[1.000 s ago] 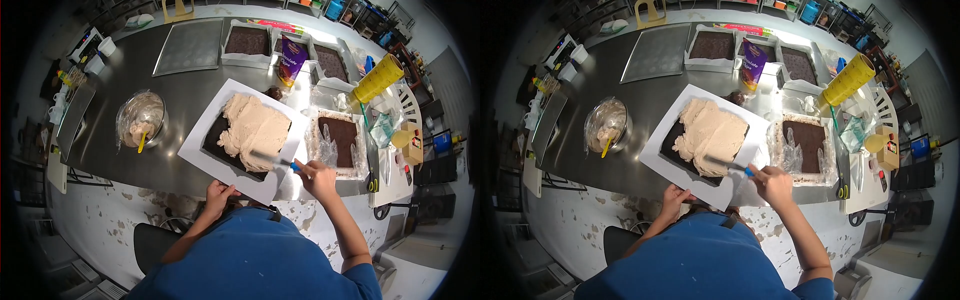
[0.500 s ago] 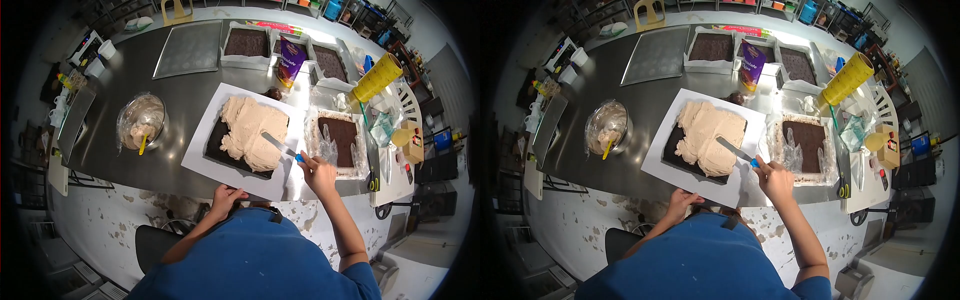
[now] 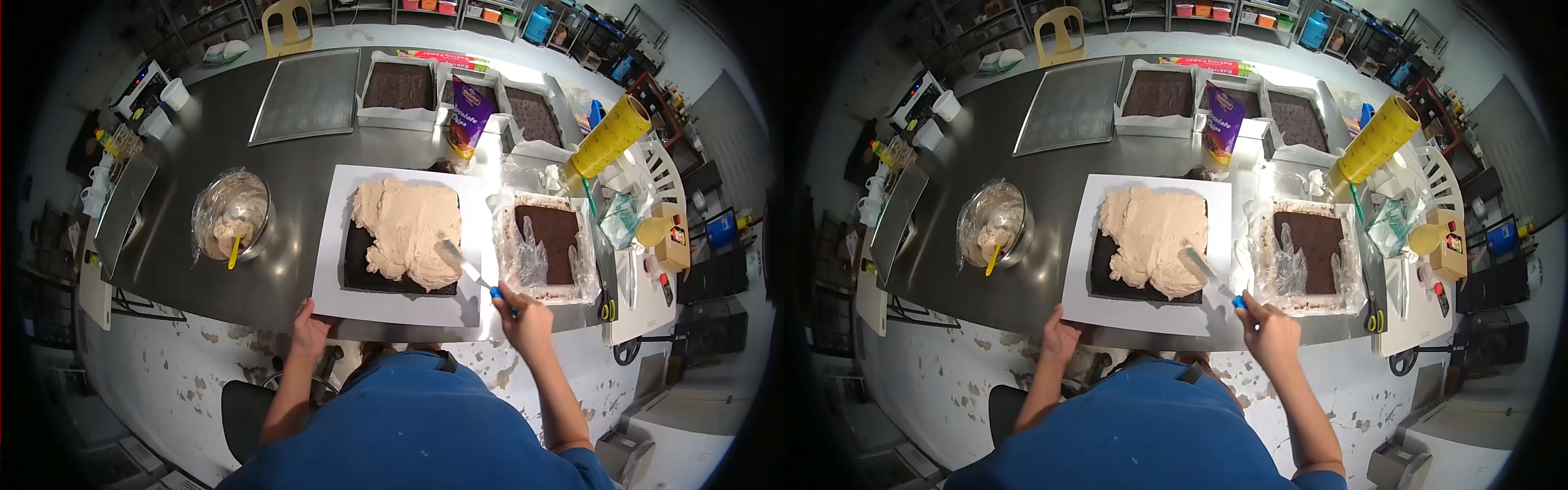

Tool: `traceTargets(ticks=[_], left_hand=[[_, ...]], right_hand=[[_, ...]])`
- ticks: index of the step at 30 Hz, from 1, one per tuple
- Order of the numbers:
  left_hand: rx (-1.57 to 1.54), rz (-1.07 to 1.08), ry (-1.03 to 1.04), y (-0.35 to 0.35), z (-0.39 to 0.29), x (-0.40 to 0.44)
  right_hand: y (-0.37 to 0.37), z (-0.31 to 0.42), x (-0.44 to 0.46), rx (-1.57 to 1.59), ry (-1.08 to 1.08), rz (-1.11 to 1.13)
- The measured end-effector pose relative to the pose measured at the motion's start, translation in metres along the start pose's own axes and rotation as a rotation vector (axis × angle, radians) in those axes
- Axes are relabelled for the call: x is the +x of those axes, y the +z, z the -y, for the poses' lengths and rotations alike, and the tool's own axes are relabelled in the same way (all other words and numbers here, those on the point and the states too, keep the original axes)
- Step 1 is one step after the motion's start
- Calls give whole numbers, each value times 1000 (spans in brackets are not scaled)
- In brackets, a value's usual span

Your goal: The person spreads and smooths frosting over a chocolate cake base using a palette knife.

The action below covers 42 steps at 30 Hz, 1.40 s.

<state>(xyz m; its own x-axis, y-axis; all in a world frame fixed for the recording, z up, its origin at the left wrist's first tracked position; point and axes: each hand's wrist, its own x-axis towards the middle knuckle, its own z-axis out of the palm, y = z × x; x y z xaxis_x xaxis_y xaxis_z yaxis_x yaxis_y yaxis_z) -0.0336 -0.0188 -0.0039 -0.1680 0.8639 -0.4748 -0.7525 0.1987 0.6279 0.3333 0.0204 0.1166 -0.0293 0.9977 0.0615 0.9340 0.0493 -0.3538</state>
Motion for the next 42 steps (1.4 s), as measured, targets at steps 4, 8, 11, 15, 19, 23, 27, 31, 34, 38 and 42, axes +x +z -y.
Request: traceTargets(ticks=[4, 8, 11, 15, 19, 23, 27, 31, 34, 38, 42], left_hand=[[269, 75, 55, 3, 1, 7], [279, 16, 70, 4, 5, 5], [289, 36, 65, 1, 8, 3], [299, 89, 71, 1, 11, -1], [279, 149, 58, 11, 18, -12], [345, 169, 65, 21, 27, -23], [376, 166, 55, 29, 33, -31], [351, 144, 39, 30, 34, -33], [340, 134, 41, 30, 35, -32], [346, 129, 57, 28, 36, -31], [345, 142, 56, 28, 34, -30]], right_hand=[[13, 8, -5, 13, -1, 7], [9, -1, -9, 19, -76, 38], [6, -10, 0, -85, -203, -187], [15, -6, 1, -35, -89, -218], [11, 24, -10, 25, -71, -162], [32, 34, -16, -53, -152, -251], [46, 17, -7, -141, -137, -368], [46, 9, -5, -244, -50, -382], [41, 20, -8, -176, 64, -259], [42, 33, -18, -15, 62, -135], [41, 17, -9, -130, -28, -351]])
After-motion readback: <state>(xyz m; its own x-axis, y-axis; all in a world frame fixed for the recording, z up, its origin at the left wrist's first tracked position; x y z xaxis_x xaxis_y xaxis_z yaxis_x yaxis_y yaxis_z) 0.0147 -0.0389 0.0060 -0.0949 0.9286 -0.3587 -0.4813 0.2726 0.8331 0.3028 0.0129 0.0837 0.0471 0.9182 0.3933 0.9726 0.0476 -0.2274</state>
